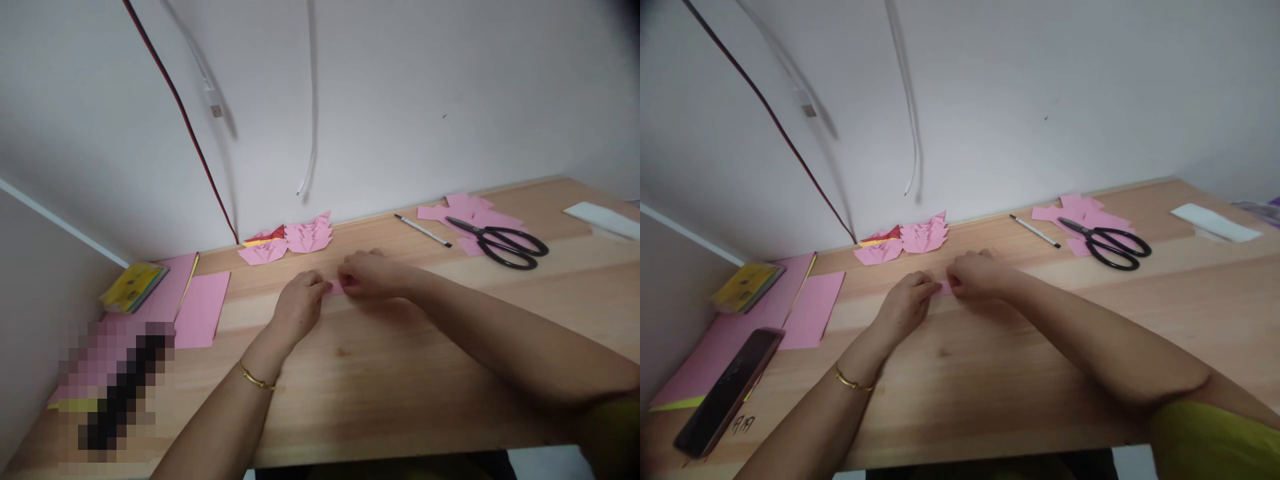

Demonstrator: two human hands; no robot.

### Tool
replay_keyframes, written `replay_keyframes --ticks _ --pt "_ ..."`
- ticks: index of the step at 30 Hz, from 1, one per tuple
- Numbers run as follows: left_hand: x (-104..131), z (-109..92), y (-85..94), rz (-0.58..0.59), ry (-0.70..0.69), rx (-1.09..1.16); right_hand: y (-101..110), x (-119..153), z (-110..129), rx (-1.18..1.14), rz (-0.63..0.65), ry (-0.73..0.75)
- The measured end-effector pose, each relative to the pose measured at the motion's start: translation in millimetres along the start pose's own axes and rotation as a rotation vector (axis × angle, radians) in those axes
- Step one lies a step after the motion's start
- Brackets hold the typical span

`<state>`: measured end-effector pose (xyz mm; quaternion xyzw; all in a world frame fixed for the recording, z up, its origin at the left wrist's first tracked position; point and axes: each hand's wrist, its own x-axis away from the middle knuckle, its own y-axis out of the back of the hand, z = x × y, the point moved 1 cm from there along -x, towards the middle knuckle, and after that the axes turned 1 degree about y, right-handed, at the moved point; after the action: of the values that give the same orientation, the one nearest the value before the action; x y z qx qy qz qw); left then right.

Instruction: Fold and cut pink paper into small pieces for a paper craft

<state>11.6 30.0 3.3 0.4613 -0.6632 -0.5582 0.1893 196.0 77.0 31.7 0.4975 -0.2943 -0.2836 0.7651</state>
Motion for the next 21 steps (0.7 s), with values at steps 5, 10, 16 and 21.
replay_keyframes --ticks 5,10,16,21 --pt "0 2 0.3 0.012 -0.015 -0.006 5 2 -5 0.001 0.052 0.016" --pt "0 1 0.7 0.024 -0.011 -0.01 14 2 -9 -0.057 0.082 -0.035" --pt "-1 -2 2.6 0.045 0.007 -0.042 8 -4 -7 -0.202 -0.066 -0.004" --pt "1 1 2.0 0.023 -0.01 -0.022 -5 -8 -6 -0.218 -0.046 0.098"
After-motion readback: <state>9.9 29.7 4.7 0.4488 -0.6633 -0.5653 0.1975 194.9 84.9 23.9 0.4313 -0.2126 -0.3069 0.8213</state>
